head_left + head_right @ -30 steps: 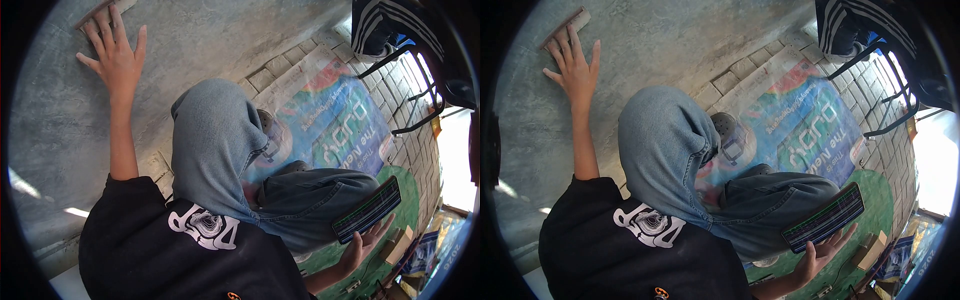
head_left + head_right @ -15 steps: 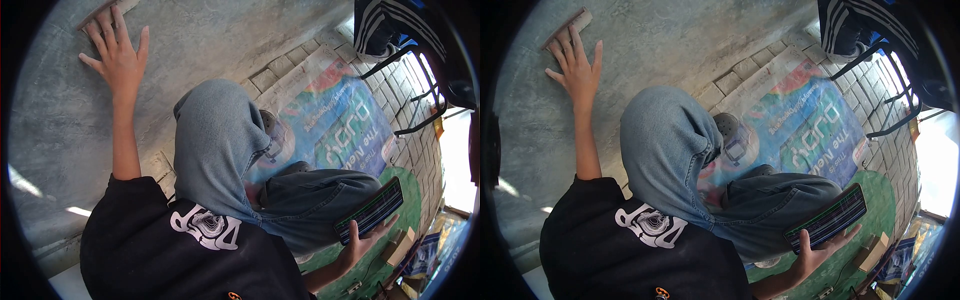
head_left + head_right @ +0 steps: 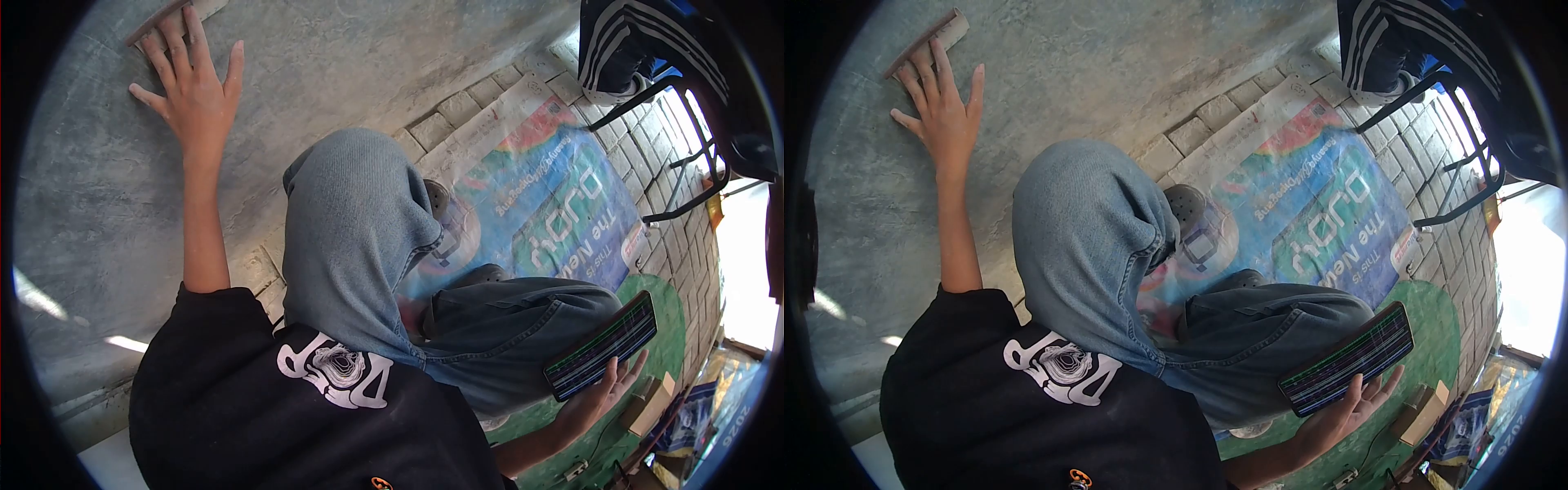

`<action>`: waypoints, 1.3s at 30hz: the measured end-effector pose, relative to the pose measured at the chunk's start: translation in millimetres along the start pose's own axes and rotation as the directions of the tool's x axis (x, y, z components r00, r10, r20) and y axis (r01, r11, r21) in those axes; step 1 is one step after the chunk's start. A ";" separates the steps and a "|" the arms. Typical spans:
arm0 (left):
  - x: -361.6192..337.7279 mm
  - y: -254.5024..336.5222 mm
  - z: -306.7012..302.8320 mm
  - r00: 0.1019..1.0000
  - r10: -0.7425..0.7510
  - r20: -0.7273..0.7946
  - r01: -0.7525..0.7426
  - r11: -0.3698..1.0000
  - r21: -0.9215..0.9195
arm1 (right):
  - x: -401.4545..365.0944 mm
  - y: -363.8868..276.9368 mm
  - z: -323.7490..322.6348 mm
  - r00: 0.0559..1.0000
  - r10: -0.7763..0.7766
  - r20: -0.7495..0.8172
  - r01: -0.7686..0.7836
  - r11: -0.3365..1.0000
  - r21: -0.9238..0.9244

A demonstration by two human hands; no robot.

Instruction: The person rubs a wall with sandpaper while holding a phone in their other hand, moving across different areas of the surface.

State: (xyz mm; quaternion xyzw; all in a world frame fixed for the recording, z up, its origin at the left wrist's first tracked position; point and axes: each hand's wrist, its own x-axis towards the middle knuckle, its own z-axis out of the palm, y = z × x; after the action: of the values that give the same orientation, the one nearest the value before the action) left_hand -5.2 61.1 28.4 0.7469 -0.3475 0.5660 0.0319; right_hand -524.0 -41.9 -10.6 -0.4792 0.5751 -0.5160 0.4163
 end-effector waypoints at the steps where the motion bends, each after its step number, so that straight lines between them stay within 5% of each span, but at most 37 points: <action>1: 0.0 0.1 -0.3 1.000 0.000 -0.001 0.000 1.000 0.000 | 1.6 1.9 -0.3 1.000 -0.001 0.000 0.001 1.000 0.001; 9: 1.3 1.2 -2.4 1.000 -0.005 0.018 0.004 1.000 0.016 | 7.5 2.7 6.2 0.987 0.053 -0.154 -0.055 0.998 -0.005; 13: 0.5 0.7 -1.7 1.000 -0.010 0.015 0.010 1.000 -0.007 | 7.3 3.4 8.3 0.991 0.032 -0.133 -0.038 0.998 -0.047; 15: -6.4 -3.0 2.6 0.999 -0.019 0.045 0.021 0.999 -0.042 | 8.0 4.7 4.3 0.990 0.072 -0.118 -0.061 0.993 0.098; 24: -1.5 1.4 8.0 0.999 -0.003 0.052 0.007 0.997 -0.078 | 12.4 17.8 -17.0 0.994 0.106 -0.019 -0.099 0.973 0.208; 27: 44.3 27.4 -26.1 0.959 -0.175 0.223 0.142 0.977 0.156 | 11.7 13.3 -13.9 0.991 0.127 -0.041 -0.118 0.976 0.182; 32: 31.7 21.2 -10.1 0.961 -0.166 0.221 0.136 0.980 0.142 | 8.1 10.7 -2.2 0.992 0.097 -0.086 -0.084 0.986 0.148; 35: -18.8 13.5 15.4 0.999 -0.005 0.039 0.010 0.993 -0.119 | 11.9 12.1 -4.4 0.990 0.101 -0.099 -0.085 0.984 0.155; 37: -47.6 22.2 10.8 0.974 0.003 0.225 0.035 0.986 -0.164 | 12.4 12.3 -4.3 0.987 0.129 -0.092 -0.108 0.972 0.209; 39: -54.3 18.3 13.6 0.969 0.017 0.245 0.016 0.991 -0.133 | 12.8 9.4 -3.9 0.990 0.120 -0.074 -0.103 0.973 0.206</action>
State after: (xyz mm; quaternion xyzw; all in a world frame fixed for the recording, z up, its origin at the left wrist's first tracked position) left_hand -10.5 67.4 -29.9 0.8071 -0.3864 0.4448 0.0388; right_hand -531.4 -53.6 -19.2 -0.3789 0.5630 -0.5676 0.4661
